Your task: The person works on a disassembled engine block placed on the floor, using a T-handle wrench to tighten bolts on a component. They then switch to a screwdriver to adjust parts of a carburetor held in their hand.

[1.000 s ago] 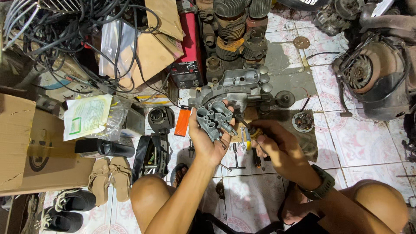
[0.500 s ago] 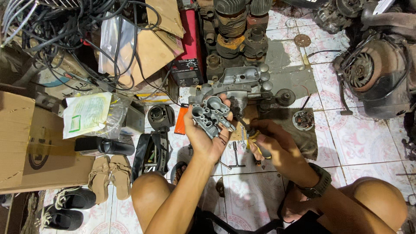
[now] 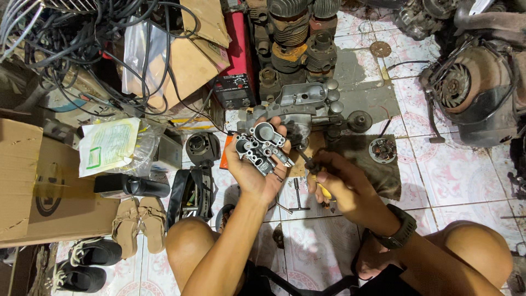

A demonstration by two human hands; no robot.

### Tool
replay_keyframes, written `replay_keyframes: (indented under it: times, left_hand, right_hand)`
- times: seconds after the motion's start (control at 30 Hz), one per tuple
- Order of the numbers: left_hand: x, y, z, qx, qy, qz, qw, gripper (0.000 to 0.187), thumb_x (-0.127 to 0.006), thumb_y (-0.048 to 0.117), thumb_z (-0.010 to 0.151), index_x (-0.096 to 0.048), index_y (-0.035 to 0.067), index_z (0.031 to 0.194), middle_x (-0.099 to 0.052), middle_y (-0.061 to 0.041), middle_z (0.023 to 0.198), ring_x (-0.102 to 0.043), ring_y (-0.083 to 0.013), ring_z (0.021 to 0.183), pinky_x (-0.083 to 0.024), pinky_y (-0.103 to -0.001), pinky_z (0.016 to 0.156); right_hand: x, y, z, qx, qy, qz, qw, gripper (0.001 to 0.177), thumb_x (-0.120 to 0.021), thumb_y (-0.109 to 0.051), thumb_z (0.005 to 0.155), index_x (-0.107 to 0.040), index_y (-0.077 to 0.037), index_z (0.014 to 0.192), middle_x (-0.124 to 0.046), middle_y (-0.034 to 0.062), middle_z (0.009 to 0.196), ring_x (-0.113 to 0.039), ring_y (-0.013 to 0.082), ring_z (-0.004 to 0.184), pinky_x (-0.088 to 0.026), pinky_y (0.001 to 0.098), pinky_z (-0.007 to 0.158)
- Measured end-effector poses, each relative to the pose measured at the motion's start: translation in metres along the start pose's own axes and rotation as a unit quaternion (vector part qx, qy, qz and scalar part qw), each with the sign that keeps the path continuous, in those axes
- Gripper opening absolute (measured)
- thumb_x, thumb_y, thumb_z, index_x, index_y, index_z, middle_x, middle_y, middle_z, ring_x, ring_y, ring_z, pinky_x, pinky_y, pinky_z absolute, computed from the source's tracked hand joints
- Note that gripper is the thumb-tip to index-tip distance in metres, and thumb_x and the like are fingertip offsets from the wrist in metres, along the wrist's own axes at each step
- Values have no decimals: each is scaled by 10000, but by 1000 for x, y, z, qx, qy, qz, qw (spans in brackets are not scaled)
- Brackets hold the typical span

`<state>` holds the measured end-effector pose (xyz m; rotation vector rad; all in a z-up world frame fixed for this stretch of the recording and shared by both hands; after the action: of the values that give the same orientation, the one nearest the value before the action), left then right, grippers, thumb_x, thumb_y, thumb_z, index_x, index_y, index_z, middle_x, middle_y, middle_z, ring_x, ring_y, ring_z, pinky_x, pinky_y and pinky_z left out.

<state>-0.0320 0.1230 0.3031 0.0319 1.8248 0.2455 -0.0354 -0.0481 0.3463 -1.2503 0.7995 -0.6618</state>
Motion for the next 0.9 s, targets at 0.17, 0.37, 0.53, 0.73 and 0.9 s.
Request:
replay_keyframes:
  times: [0.17, 0.37, 0.53, 0.73, 0.9]
  left_hand:
    - [-7, -1, -4, 1, 1, 5, 1000, 584, -489, 517, 815, -595, 71, 1177, -627, -191, 1154, -656, -302, 970, -585, -426, 762]
    - [-10, -1, -5, -2, -6, 10, 1000, 607, -485, 565, 822, -595, 75, 1163, -629, -190, 1148, -665, -305, 947, -594, -422, 746]
    - [-12, -1, -6, 6, -8, 13, 1000, 623, -475, 583, 826, -593, 71, 1160, -629, -201, 1143, -672, -312, 924, -598, -426, 732]
    - [-11, -3, -7, 9, -17, 17, 1000, 638, -474, 601, 828, -593, 64, 1151, -626, -210, 1147, -672, -322, 926, -597, -430, 738]
    - [-12, -3, -8, 3, -16, 26, 1000, 627, -475, 585, 833, -593, 54, 1146, -632, -214, 1126, -674, -324, 915, -599, -426, 733]
  right_hand:
    - [-5, 2, 0, -19, -17, 3, 1000, 277, -460, -142, 889, -546, 66, 1050, -588, 164, 612, -589, 184, 449, -457, 267, 412]
    - [-10, -5, 2, -24, -13, 18, 999, 290, -456, -148, 876, -556, 72, 1036, -588, 172, 600, -583, 177, 435, -446, 259, 391]
    - [1, 3, 0, -22, -6, 10, 1000, 292, -457, -150, 882, -556, 65, 1053, -594, 179, 602, -583, 179, 434, -444, 259, 404]
    - [-4, 0, -2, -25, 0, 13, 1000, 298, -451, -155, 891, -541, 63, 1075, -584, 160, 626, -578, 172, 451, -424, 261, 415]
    - [-3, -1, 0, -18, -4, 11, 1000, 294, -470, -144, 883, -550, 71, 1066, -588, 178, 621, -580, 189, 440, -420, 267, 421]
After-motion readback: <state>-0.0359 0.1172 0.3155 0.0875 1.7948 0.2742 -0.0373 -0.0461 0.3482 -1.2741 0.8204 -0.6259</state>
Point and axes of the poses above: each hand's wrist, its own z-axis towards the middle knuckle, its own x-axis out of the back of the hand, y = z × x, the point moved 3 cm from there along z, towards the middle knuckle
